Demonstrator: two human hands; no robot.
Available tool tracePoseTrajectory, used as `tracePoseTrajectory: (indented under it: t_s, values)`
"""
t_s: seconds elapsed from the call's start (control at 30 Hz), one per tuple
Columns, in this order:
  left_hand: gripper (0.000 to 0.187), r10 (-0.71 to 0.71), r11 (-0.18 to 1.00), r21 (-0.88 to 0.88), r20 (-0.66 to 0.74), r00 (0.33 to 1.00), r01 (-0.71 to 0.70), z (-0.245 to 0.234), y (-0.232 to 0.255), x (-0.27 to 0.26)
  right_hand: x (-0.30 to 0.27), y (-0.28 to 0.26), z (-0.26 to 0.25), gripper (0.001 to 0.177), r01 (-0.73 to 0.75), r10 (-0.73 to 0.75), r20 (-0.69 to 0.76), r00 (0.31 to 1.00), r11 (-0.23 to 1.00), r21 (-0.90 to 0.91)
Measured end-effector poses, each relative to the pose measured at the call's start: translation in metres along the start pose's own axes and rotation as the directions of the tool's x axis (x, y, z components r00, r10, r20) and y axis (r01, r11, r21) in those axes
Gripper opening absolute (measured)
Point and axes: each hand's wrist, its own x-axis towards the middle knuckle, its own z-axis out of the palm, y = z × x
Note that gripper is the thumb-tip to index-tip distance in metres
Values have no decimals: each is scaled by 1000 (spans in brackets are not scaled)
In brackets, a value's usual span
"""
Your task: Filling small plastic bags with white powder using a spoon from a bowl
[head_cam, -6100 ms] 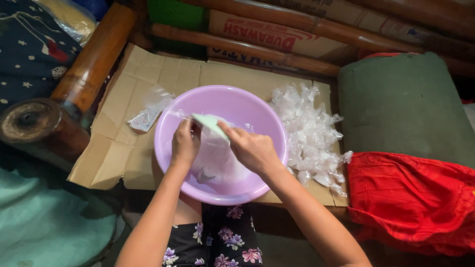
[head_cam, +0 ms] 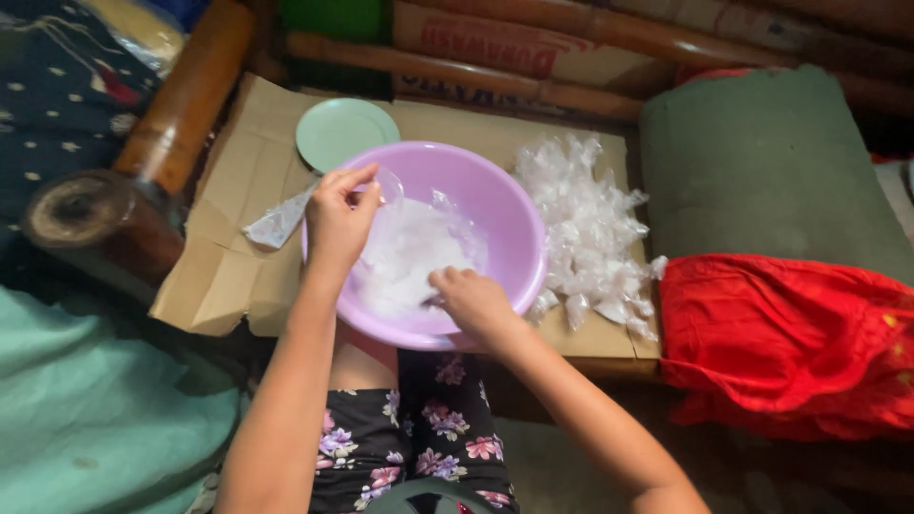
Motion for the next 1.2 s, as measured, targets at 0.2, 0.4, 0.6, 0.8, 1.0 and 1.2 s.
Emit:
tracePoseTrajectory:
  t_s: [0.2,0.4,0.6,0.8,1.0,1.2]
  values:
    - [30,-68,971,-227,59,996,80,-2,17,-7,70,28,-14,107,-123,151,34,988,638,760]
    - [85,-56,984,-169,14,998,58,-16,30,-18,143,41,-33,52,19,252,-219,942,615,789]
    - [39,-239,945,281,241,941,168,38,-44,-28,133,30,-100,50,-71,258,-65,964,483,873]
    - [18,-126,867,492,362,923,-75,17,-34,-17,70,78,-56,16,-241,614,-290,734,635,734]
    - [25,-46,977,205,481,876,-62,22,17,-30,69,59,-90,11,-66,535,-77,841,242,968]
    - [11,33,963,250,255,966,-99,34,-16,-27,28,56,-99,9,0,683,-210,700,293,956]
